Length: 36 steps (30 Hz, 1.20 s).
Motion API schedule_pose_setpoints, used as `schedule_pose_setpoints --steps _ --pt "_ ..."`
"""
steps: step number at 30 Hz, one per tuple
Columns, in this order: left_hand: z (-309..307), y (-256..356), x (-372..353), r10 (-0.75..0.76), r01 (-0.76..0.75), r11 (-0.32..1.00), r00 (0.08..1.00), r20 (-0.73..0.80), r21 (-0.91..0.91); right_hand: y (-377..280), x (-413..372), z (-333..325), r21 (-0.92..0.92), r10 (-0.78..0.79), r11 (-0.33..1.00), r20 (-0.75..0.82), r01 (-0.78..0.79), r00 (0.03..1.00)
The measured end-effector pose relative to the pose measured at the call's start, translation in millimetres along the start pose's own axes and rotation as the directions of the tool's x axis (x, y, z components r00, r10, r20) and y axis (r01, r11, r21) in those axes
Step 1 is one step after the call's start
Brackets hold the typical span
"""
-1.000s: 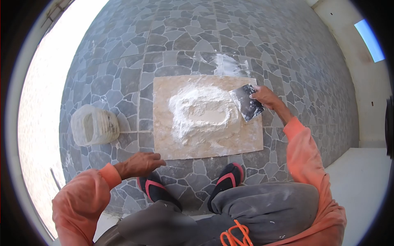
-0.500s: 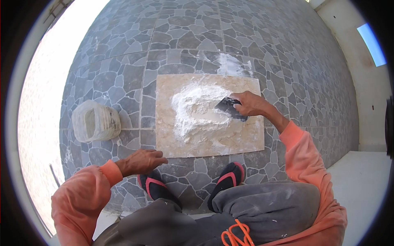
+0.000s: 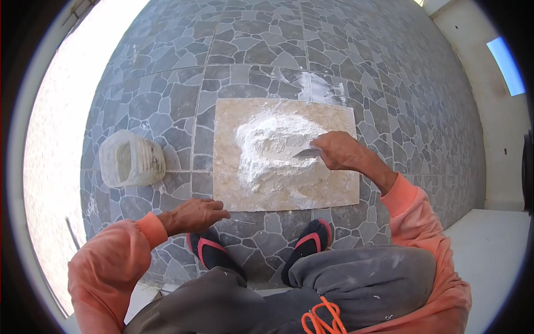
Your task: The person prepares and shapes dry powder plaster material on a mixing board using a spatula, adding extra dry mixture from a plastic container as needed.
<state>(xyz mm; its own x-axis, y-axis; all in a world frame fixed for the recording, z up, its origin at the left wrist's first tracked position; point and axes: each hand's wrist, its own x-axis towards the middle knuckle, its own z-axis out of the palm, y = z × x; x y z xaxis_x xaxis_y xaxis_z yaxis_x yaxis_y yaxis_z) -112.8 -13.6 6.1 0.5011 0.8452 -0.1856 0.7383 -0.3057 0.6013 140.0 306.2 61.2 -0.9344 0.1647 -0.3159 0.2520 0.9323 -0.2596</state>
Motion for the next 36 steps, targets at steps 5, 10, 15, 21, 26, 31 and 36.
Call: schedule_pose_setpoints --steps 5,10,15,21,26,31,36 --pt "-2 1 0 0.005 -0.005 1.000 1.000 -0.005 -0.006 2 -4 4 -0.001 0.032 0.999 -0.038 -0.032 0.999" --pt "-15 15 19 -0.172 0.155 0.967 0.983 -0.067 -0.200 -8 -3 -6 0.119 0.248 0.963 -0.030 -0.243 0.968" --pt "-47 35 62 -0.272 0.159 0.914 0.923 -0.271 -0.374 -21 -4 -16 0.208 0.403 0.893 0.029 -0.400 0.915" --pt "-56 42 107 -0.329 0.157 0.883 0.879 -0.345 -0.442 -22 -7 -10 0.356 0.493 0.812 0.007 -0.463 0.870" --pt "-42 56 147 -0.397 0.163 0.849 0.825 -0.402 -0.502 -33 -8 -5 0.639 0.535 0.589 0.151 -0.495 0.831" --pt "-35 64 178 -0.411 0.169 0.835 0.824 -0.390 -0.523 -34 -12 2 0.919 0.531 0.232 0.156 -0.320 0.833" --pt "-42 58 193 -0.426 0.223 0.854 0.819 -0.384 -0.470 -37 -29 -16 0.929 0.558 0.217 0.133 -0.299 0.819"
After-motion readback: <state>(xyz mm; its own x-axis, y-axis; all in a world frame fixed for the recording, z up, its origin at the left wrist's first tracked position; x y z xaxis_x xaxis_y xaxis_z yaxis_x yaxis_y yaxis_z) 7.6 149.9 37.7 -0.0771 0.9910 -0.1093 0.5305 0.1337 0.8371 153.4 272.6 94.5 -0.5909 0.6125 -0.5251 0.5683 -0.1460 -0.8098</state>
